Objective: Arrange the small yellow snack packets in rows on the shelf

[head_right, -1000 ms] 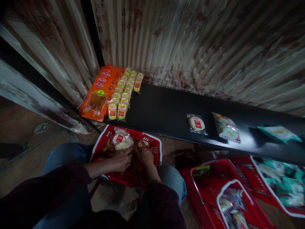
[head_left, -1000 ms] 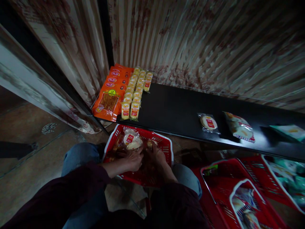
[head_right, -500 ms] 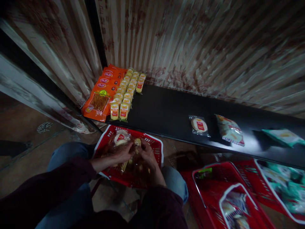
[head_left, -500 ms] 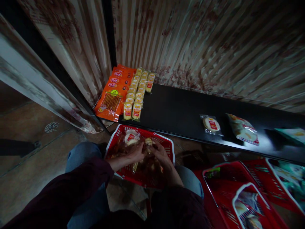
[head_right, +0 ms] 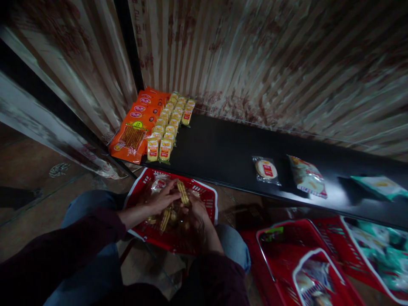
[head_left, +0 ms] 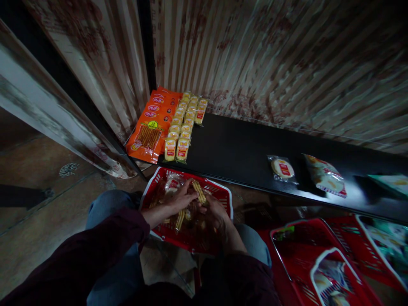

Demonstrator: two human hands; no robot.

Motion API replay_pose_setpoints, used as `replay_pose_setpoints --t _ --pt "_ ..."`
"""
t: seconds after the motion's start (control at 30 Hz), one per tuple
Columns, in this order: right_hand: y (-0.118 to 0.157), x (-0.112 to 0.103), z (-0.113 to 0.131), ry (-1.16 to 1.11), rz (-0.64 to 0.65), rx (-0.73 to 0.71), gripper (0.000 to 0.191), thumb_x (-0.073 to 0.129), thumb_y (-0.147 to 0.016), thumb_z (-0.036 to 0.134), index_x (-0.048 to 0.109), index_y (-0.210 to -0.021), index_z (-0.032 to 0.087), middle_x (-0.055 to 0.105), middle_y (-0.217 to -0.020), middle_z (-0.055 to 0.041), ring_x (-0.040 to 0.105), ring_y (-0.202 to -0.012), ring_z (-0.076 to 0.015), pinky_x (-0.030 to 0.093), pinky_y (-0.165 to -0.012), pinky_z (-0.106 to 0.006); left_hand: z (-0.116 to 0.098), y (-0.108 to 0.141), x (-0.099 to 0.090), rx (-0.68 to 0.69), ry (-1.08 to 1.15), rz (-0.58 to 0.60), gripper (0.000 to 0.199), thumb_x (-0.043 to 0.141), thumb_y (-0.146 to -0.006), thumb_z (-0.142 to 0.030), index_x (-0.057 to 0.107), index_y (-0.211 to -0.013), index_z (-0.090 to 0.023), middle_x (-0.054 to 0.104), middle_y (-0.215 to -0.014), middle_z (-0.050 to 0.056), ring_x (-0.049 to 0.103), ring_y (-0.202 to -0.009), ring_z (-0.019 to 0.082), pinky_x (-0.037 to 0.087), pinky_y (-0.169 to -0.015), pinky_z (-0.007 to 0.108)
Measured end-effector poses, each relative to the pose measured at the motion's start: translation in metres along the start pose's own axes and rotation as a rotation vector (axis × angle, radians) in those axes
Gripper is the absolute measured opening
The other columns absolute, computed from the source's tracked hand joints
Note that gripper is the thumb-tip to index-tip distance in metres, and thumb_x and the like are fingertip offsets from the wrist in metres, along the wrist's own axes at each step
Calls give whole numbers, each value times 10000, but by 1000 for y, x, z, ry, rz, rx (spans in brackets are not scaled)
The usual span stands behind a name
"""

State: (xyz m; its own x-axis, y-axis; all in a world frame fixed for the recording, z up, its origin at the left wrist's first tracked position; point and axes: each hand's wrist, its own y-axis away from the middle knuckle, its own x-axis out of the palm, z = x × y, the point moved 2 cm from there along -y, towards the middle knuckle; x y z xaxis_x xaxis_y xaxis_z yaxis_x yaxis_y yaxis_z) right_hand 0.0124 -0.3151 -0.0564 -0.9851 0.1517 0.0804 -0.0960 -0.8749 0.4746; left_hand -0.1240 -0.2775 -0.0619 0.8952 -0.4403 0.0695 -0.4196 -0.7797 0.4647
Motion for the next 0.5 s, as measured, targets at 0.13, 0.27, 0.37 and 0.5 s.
replay_pose_setpoints --t 0.13,0.27,0.37,0.5 --pt "1 2 0 -238 92 145 233 636 -736 381 609 -819 165 609 -594 -22 392 -380 -56 269 -323 -157 -6 0 -2 -2 -5 1 510 612 -795 -297 500 -1288 -237 666 -962 31 616 -858 159 470 -745 244" --pt "2 5 -2 -348 138 268 192 660 -693 305 602 -789 149 607 -582 -21 332 -366 -17 213 -321 -113 -1 -9 -4 -11 97 -22 334 650 -774 -312 600 -1079 -182 646 -873 29 595 -717 125 447 -664 225" --pt "1 7 -5 -337 151 309 216 673 -674 310 617 -802 144 621 -587 -33 385 -380 -29 211 -316 -103 2 -14 -4 -22 138 10 228 628 -796 -318 601 -973 -178 628 -801 9 573 -612 103 420 -585 212" --pt "-2 8 -8 -338 105 267 257 707 -636 316 628 -822 157 638 -594 -40 496 -425 -80 242 -304 -120 3 -15 -5 -45 130 -5 190 574 -824 -242 578 -1000 -172 630 -828 13 564 -598 99 406 -551 206"
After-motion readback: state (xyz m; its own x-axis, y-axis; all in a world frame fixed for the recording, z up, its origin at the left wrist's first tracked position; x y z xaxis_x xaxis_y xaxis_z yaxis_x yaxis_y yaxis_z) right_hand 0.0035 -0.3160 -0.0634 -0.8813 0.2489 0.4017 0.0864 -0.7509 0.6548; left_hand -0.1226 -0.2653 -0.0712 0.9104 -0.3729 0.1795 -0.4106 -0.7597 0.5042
